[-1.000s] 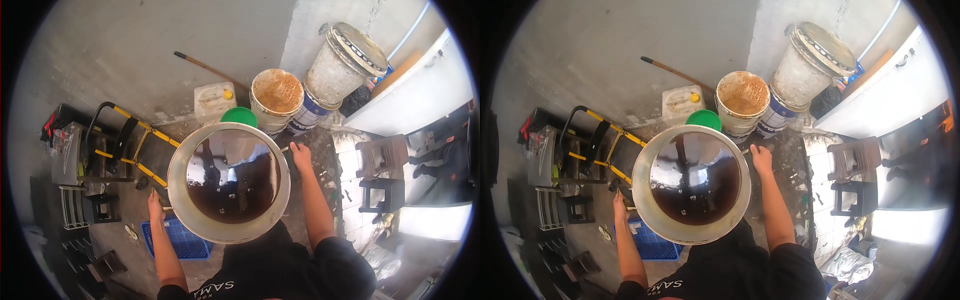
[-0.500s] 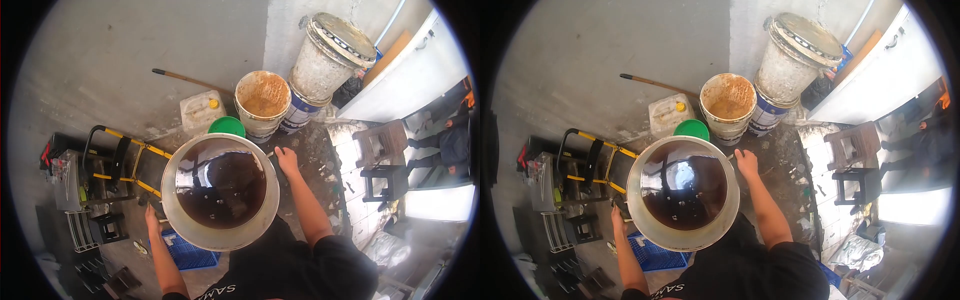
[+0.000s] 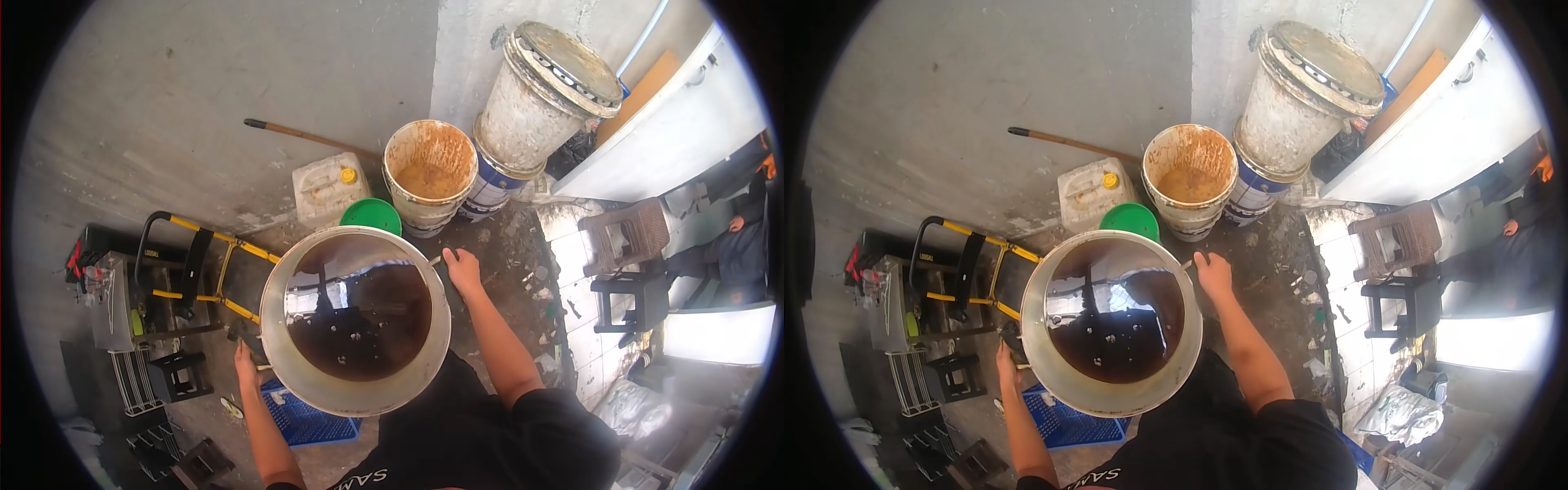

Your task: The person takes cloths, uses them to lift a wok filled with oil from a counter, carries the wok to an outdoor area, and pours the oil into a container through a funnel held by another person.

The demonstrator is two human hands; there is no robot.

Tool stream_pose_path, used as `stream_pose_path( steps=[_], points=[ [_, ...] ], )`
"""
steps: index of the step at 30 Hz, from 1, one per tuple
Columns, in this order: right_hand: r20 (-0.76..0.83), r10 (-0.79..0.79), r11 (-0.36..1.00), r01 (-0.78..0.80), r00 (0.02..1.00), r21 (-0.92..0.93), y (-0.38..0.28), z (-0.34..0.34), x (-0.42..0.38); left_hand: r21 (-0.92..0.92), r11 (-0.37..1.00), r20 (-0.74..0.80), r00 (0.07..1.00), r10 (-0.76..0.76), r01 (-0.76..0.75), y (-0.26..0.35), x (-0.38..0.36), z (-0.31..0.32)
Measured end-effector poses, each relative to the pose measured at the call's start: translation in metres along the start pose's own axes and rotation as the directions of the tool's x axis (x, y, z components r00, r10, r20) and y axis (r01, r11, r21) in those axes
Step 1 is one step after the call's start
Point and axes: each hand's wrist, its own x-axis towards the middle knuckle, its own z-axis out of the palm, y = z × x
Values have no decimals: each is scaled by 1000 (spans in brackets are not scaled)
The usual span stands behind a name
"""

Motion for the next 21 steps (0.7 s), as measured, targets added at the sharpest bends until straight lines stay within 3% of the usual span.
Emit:
stream_pose_path(
  steps=[8, 10, 13, 14, 16, 21],
  points=[
    [10, 32, 999, -32, 999, 21, -4, -4, 1, 33, 999, -18, 1000, -8, 9, 3, 12, 1],
    [172, 172, 985, -173, 970, -9, -11, -12, 2, 56, 998, 7, 1000, -12, 11, 1, 17, -3],
    [199, 193, 980, -197, 961, 2, -15, -17, 3, 64, 998, 5, 1000, -21, 21, 2, 19, 0],
    [198, 192, 981, -196, 961, 1, -12, -14, 4, 62, 998, 5, 1000, -22, 21, 2, 20, 1],
    [9, 69, 998, -69, 998, 16, 4, -1, 5, 78, 997, 9, 1000, -25, 25, 3, 23, 1],
    [49, 95, 995, -95, 994, 6, 0, -3, 7, 109, 994, -15, 999, -28, 30, 7, 29, 3]
  ],
)
